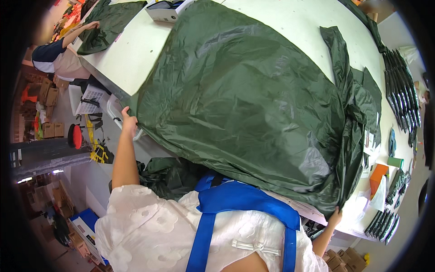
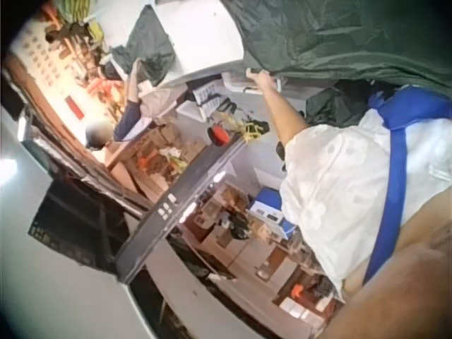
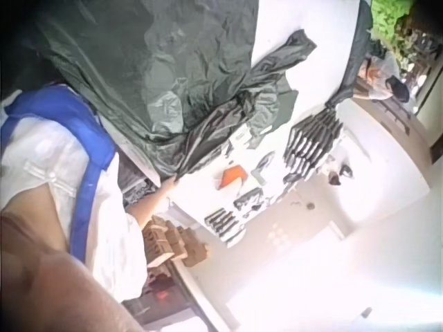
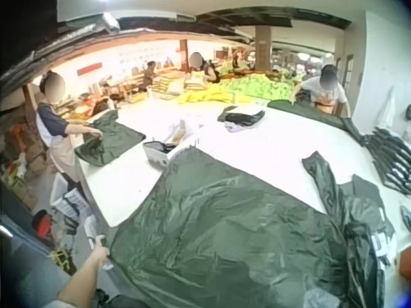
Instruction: The person folds a green raincoat on a white table, smoothing the fabric and aligning edges. The person then places the folded raincoat into a clear plastic bag and sets it aside.
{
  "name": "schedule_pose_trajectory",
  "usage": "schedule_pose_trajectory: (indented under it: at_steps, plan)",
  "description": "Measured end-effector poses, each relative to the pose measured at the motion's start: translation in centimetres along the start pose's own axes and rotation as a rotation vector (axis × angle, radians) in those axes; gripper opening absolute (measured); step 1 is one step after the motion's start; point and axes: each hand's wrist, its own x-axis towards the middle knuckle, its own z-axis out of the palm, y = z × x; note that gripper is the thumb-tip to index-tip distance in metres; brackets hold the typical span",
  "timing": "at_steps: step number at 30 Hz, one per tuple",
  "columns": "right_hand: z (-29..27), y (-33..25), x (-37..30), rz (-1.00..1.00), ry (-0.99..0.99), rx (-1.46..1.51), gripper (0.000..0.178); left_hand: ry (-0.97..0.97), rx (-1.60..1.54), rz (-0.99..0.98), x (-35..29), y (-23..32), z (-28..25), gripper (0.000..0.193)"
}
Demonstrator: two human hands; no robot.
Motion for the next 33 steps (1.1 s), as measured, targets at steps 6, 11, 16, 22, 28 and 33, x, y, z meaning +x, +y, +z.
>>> schedule_pose_trajectory:
  at_steps: [6,11,16,22,28,33]
  plan:
    - [0.1,-0.1,2.3,0.061,-0.111,-0.033,0.075,0.397,0.806,0.785,-1.1,1.5,7.9,0.070]
    - [3.1,-27.5,-2.1,-0.631,0.195,0.163,0.059,-0.373,1.031,0.845,-9.9,4.8,18.8,0.074]
    - [15.0,-30.9,0.9,-0.488,-0.046,-0.449,0.071,-0.265,1.195,0.934,-6.8,6.2,21.7,0.079]
    - [14.1,-36.3,6.9,-0.560,-0.095,-0.353,0.068,-0.223,1.231,0.931,-3.4,9.9,25.8,0.075]
    - [4.2,-32.1,11.1,-0.446,0.459,0.077,0.069,-0.444,0.761,1.276,-14.6,10.5,29.0,0.065]
    - [2.7,-22.3,15.4,-0.053,-0.033,0.434,0.038,-1.585,0.279,0.924,-33.2,7.5,38.7,0.068]
